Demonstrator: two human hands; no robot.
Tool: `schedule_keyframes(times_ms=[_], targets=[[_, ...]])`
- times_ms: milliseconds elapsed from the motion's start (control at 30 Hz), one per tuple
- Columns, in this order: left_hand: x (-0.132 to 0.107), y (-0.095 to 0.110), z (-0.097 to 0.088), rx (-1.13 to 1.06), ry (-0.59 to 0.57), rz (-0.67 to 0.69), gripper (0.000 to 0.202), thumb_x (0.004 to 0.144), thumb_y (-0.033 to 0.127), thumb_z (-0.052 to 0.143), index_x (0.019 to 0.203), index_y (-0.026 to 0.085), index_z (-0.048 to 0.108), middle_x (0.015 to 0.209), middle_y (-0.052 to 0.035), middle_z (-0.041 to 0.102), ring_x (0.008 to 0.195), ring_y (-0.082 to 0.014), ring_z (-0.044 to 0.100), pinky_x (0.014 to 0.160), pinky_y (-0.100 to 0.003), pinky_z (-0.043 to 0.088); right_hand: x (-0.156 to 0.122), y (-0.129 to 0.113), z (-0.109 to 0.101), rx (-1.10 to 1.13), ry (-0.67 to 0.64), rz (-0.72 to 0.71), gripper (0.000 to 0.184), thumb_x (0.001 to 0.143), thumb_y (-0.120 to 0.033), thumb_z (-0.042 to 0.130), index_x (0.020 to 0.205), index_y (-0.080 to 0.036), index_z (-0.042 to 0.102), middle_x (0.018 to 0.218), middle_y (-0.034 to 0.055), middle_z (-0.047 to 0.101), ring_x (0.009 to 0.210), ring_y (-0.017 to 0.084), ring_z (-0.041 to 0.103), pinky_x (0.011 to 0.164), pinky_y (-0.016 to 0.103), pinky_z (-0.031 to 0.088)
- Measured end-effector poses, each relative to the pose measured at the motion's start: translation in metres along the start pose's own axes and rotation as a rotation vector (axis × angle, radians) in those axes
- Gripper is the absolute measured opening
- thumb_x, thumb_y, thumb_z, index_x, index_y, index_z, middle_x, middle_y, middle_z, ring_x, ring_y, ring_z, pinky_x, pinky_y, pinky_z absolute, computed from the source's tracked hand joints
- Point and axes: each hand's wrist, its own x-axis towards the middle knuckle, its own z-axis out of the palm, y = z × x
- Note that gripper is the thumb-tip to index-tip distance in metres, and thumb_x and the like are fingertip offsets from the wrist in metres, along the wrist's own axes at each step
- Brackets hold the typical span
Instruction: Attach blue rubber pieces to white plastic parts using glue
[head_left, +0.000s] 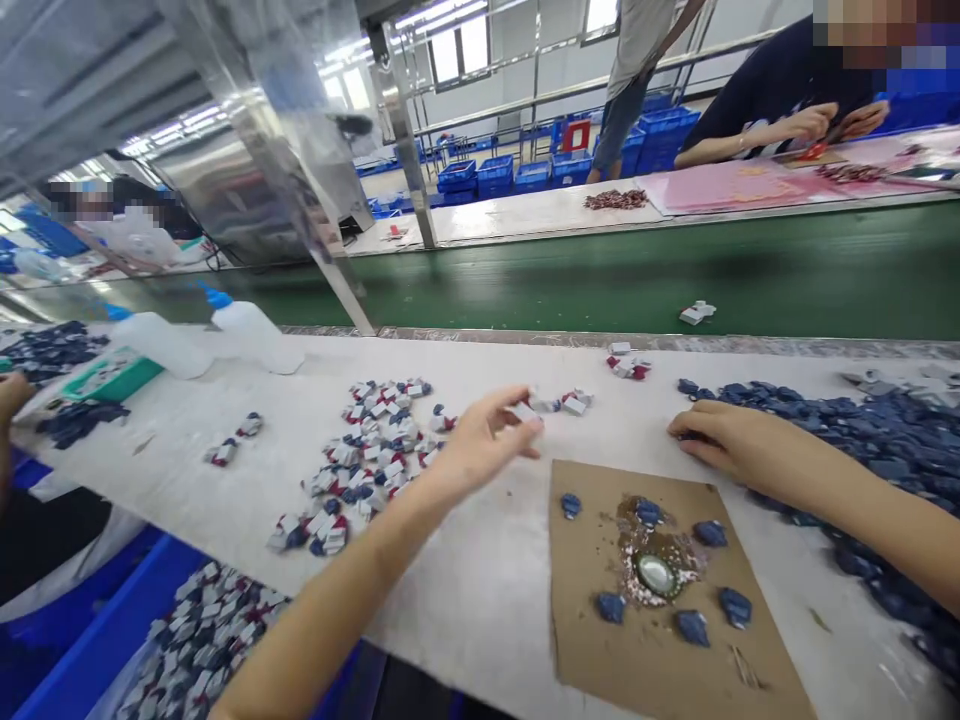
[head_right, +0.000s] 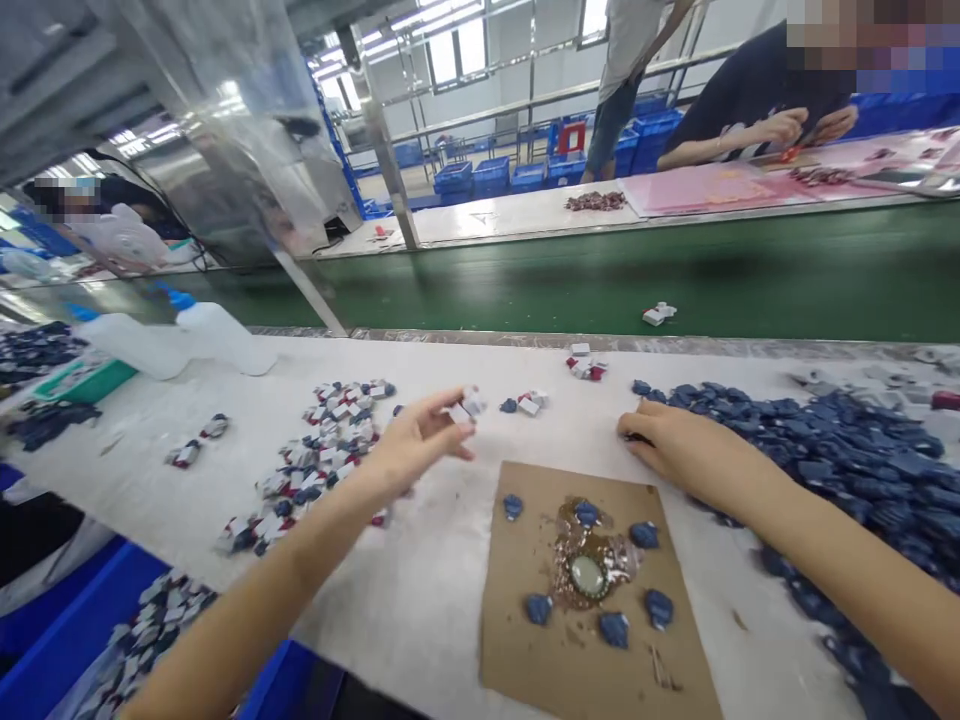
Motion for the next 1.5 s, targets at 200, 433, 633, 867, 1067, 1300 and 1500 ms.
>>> schedule_keyframes(times_ms=[200, 433, 633, 867, 1067, 1300, 1500], targets=[[-0.094, -0.007, 0.019, -0.552, 0.041, -0.131, 0.030, 0.059, 0.021, 0.086, 0.087, 0.020, 0.074, 0.088, -0.0033, 0.066, 0.088, -0.0176, 0.061, 0.065, -0.024, 0.055, -0.025, 0.000, 0.001, -0.010, -0.148, -0.015, 0.013, 0.079, -0.022, 0.060, 0.080, -0.021, 0.072, 0.080, 0.0065, 0.069, 0.069, 0.021, 0.064, 0.063, 0.031, 0.047], [-0.125, -0.025, 0.031, -0.808, 0.124, -0.272, 0.042, 0.054, 0.032, 0.093, 0.090, 0.021, 0.074, 0.080, -0.0018, 0.072, 0.076, -0.0125, 0.063, 0.061, -0.018, 0.050, -0.039, -0.042, -0.015, -0.022, -0.128, 0.021, 0.032, 0.085, -0.041, 0.050, 0.097, -0.022, 0.073, 0.101, 0.0112, 0.074, 0.082, 0.027, 0.068, 0.066, 0.036, 0.049], [-0.141, -0.050, 0.038, -0.835, 0.270, -0.387, 0.044, 0.047, 0.038, 0.094, 0.082, 0.017, 0.078, 0.078, -0.0050, 0.076, 0.059, -0.0070, 0.059, 0.047, -0.013, 0.039, -0.084, -0.095, -0.005, 0.006, -0.290, -0.118, 0.040, 0.091, -0.042, 0.039, 0.115, -0.025, 0.067, 0.110, 0.0082, 0.074, 0.089, 0.028, 0.071, 0.070, 0.039, 0.054], [-0.148, -0.042, 0.042, -0.843, 0.295, -0.444, 0.039, 0.045, 0.029, 0.095, 0.070, 0.016, 0.069, 0.080, -0.0040, 0.077, 0.071, -0.0132, 0.070, 0.055, -0.016, 0.047, -0.105, -0.093, 0.014, -0.029, -0.314, -0.102, 0.020, 0.094, -0.038, 0.039, 0.082, -0.025, 0.047, 0.077, 0.0057, 0.072, 0.059, 0.024, 0.066, 0.050, 0.032, 0.046], [-0.145, -0.039, 0.049, -0.844, 0.253, -0.407, 0.035, 0.049, 0.029, 0.094, 0.069, 0.016, 0.068, 0.079, -0.0040, 0.075, 0.073, -0.0145, 0.069, 0.059, -0.019, 0.050, -0.106, -0.088, 0.018, 0.018, -0.297, -0.098, 0.021, 0.096, -0.037, 0.040, 0.079, -0.025, 0.043, 0.082, 0.0060, 0.073, 0.067, 0.025, 0.069, 0.054, 0.032, 0.047], [-0.144, -0.039, 0.054, -0.883, 0.196, -0.418, 0.032, 0.050, 0.026, 0.094, 0.067, 0.016, 0.068, 0.070, -0.0023, 0.073, 0.065, -0.0118, 0.064, 0.053, -0.018, 0.049, -0.113, -0.113, 0.007, 0.165, -0.198, -0.048, 0.022, 0.095, -0.043, 0.044, 0.082, -0.025, 0.050, 0.071, 0.0022, 0.066, 0.056, 0.019, 0.061, 0.050, 0.030, 0.046], [-0.144, -0.032, 0.058, -0.908, 0.072, -0.407, 0.032, 0.049, 0.022, 0.094, 0.064, 0.015, 0.067, 0.068, -0.0015, 0.074, 0.059, -0.0102, 0.063, 0.052, -0.018, 0.050, -0.132, -0.169, -0.011, 0.578, -0.060, 0.073, 0.024, 0.089, -0.047, 0.060, 0.079, -0.026, 0.058, 0.071, 0.0010, 0.063, 0.058, 0.016, 0.063, 0.046, 0.023, 0.052]])
